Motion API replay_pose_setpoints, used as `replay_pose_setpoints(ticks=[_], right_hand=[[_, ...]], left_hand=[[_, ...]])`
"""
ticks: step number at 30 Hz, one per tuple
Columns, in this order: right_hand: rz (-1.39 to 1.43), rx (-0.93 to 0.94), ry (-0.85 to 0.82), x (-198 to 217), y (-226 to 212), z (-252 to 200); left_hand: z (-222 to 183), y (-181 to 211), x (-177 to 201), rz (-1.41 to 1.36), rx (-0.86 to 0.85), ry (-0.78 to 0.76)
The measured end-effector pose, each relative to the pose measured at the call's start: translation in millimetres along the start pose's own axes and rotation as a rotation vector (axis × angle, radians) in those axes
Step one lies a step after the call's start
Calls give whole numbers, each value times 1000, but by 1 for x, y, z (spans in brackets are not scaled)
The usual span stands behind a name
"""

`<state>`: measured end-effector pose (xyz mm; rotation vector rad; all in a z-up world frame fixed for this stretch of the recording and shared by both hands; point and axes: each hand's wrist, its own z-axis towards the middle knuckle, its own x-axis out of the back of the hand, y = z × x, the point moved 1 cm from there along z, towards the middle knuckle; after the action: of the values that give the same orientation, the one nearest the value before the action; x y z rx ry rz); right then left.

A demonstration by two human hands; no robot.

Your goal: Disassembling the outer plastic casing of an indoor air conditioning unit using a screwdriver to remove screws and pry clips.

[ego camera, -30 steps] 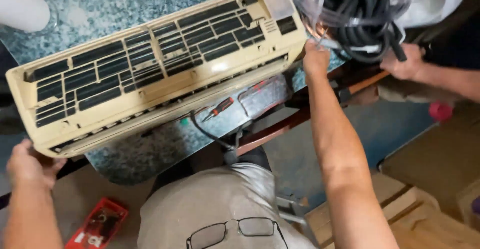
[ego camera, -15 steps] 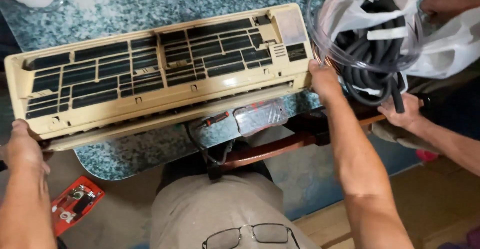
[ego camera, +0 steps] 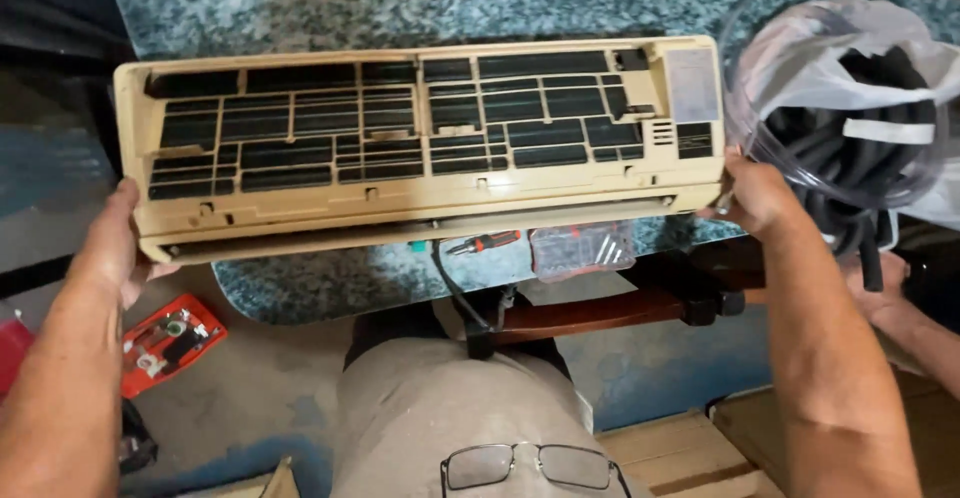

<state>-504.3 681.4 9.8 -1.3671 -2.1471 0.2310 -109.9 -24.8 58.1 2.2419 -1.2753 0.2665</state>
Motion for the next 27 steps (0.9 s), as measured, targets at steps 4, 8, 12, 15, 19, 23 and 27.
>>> replay_pose_setpoints(ticks=[4, 8, 12, 15, 19, 23, 27], right_hand=[[-74, -39, 17, -14, -18, -25], [-46, -60, 32, -8, -22, -28], [-57, -94, 65, -16, -33, -42], [-40, -84, 33, -13, -30, -38], [-49, -90, 14, -20, -45, -56], [-172, -99, 28, -23, -55, -39], [-158, -9, 73, -3, -34, 47]], left_hand=[[12, -6, 16, -26, 10, -54], [40, -24, 19, -52, -39, -133], [42, -28, 23, -4, -108, -105], [24, -20, 18, 2, -143, -90], [67, -51, 27, -59, -157, -85], [85, -51, 37, -20, -81, -94], [68, -8, 24, -23, -72, -121]])
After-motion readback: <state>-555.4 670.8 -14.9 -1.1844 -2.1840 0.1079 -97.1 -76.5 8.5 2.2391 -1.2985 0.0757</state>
